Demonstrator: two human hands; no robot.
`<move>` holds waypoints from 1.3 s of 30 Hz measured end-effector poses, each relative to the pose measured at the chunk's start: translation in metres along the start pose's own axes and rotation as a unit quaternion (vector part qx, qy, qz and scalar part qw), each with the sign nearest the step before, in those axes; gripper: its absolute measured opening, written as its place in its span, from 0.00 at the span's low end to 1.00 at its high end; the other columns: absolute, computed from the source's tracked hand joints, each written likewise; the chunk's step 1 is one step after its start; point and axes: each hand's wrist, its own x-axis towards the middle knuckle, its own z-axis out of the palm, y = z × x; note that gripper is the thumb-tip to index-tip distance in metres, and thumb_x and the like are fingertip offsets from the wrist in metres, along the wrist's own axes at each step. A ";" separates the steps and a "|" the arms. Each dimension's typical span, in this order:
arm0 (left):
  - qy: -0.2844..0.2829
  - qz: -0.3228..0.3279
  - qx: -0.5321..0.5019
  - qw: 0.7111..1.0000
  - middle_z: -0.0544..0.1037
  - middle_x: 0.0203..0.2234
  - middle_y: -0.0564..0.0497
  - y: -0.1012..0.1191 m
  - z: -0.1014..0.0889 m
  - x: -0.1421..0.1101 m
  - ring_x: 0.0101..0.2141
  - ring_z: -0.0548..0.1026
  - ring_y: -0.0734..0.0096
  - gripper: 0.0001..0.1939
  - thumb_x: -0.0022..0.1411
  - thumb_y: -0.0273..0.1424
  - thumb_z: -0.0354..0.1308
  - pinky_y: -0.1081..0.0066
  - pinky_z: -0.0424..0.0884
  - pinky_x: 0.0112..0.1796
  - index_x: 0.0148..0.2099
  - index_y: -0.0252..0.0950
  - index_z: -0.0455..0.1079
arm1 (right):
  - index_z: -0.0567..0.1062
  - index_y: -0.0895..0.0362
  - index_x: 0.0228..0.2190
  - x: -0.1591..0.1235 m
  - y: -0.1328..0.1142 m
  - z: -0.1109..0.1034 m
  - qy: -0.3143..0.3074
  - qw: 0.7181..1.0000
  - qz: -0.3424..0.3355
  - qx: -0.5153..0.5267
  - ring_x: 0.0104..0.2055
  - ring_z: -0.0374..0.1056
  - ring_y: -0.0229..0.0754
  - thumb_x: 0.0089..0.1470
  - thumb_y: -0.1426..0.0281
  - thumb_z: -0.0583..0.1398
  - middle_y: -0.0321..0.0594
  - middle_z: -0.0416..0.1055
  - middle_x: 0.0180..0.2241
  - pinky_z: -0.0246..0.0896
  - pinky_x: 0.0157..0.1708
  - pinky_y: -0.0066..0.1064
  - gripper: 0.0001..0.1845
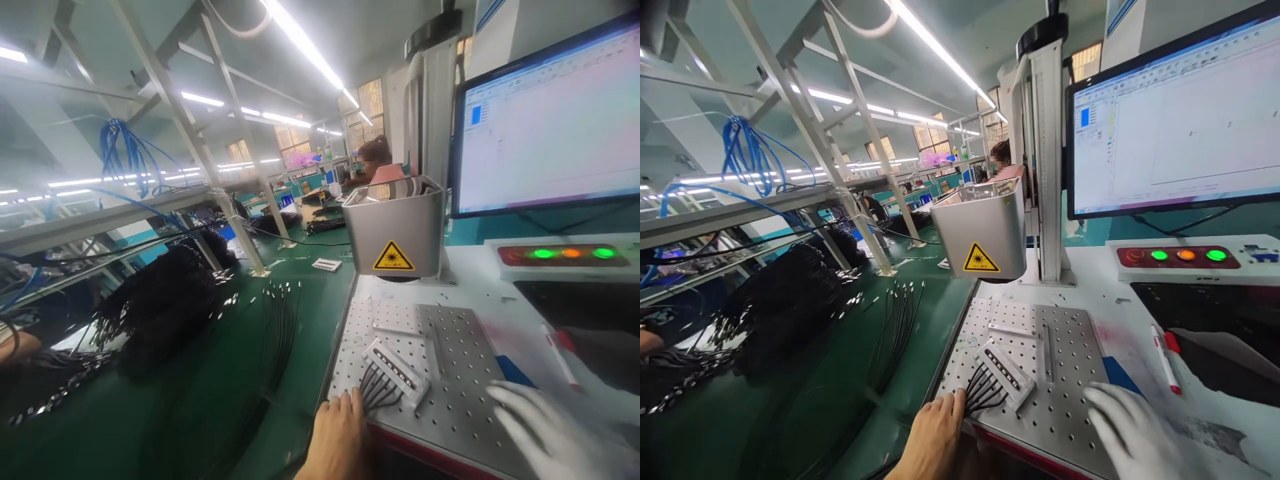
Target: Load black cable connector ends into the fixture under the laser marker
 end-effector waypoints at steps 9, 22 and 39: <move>0.195 0.113 -0.076 0.971 0.75 0.40 0.46 0.011 0.005 -0.012 0.41 0.71 0.63 0.12 0.66 0.30 0.48 0.64 0.67 0.45 0.46 0.35 0.69 | 0.75 0.50 0.42 0.078 -0.109 0.029 -0.177 0.984 -0.031 0.001 0.48 0.66 0.44 0.58 0.65 0.47 0.40 0.71 0.46 0.61 0.47 0.37 0.19; 0.238 -0.007 -0.098 0.966 0.71 0.28 0.51 0.051 0.013 0.040 0.35 0.70 0.63 0.03 0.59 0.27 0.57 0.63 0.68 0.37 0.32 0.36 0.68 | 0.71 0.54 0.47 0.103 -0.149 0.060 -0.260 0.954 -0.045 -0.143 0.42 0.65 0.48 0.62 0.64 0.48 0.45 0.68 0.40 0.52 0.37 0.35 0.17; 0.222 -0.088 -0.132 0.962 0.72 0.36 0.48 0.068 0.030 0.033 0.39 0.70 0.63 0.11 0.56 0.20 0.53 0.61 0.67 0.43 0.41 0.36 0.69 | 0.73 0.55 0.45 0.105 -0.150 0.057 -0.253 0.962 -0.016 -0.097 0.43 0.65 0.48 0.61 0.65 0.49 0.47 0.69 0.41 0.54 0.39 0.36 0.17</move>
